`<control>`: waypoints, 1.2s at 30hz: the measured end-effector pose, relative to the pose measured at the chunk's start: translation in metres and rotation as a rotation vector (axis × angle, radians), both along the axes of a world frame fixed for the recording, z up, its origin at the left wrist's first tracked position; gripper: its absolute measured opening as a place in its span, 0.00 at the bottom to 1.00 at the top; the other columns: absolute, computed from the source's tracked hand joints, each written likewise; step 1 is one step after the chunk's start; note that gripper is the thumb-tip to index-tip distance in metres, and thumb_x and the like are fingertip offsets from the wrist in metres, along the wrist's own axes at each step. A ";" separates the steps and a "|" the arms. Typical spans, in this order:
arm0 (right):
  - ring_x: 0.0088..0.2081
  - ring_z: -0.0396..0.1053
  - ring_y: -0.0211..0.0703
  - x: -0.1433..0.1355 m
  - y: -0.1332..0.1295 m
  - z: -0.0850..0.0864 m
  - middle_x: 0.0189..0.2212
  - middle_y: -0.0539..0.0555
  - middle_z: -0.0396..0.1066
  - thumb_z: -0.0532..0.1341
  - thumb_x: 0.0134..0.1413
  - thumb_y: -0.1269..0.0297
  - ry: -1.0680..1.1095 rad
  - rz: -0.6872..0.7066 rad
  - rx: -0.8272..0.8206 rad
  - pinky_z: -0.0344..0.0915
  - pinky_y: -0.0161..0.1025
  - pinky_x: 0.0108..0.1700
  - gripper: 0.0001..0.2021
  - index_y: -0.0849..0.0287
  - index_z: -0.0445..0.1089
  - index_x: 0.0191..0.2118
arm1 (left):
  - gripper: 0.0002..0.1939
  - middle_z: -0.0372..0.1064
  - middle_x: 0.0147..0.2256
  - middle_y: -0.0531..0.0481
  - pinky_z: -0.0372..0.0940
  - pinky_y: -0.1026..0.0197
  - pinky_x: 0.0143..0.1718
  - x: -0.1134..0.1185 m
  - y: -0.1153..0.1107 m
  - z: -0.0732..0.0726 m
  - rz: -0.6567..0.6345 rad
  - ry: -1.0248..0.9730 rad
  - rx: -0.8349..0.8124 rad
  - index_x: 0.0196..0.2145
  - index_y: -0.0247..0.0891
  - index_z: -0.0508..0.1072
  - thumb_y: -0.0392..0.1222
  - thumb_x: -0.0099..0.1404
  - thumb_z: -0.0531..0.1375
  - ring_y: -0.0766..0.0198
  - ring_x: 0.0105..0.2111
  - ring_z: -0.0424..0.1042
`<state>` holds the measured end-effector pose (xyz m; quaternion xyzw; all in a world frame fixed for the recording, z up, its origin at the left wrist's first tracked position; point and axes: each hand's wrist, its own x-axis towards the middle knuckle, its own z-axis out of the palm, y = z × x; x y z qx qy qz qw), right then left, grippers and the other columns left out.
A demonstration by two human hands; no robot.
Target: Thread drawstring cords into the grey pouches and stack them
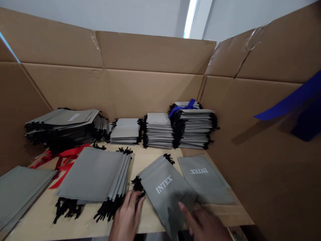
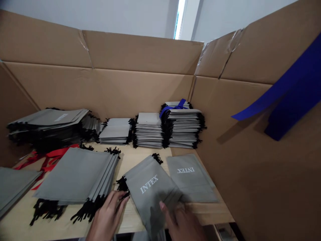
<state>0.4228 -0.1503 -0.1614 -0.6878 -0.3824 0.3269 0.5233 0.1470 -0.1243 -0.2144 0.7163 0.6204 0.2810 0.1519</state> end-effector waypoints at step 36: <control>0.40 0.74 0.46 -0.099 0.071 -0.056 0.38 0.53 0.75 0.57 0.67 0.77 -0.671 0.874 0.382 0.69 0.40 0.43 0.11 0.55 0.74 0.42 | 0.14 0.70 0.30 0.54 0.69 0.68 0.27 0.012 -0.013 0.000 0.064 0.064 0.254 0.36 0.45 0.67 0.30 0.72 0.48 0.64 0.25 0.78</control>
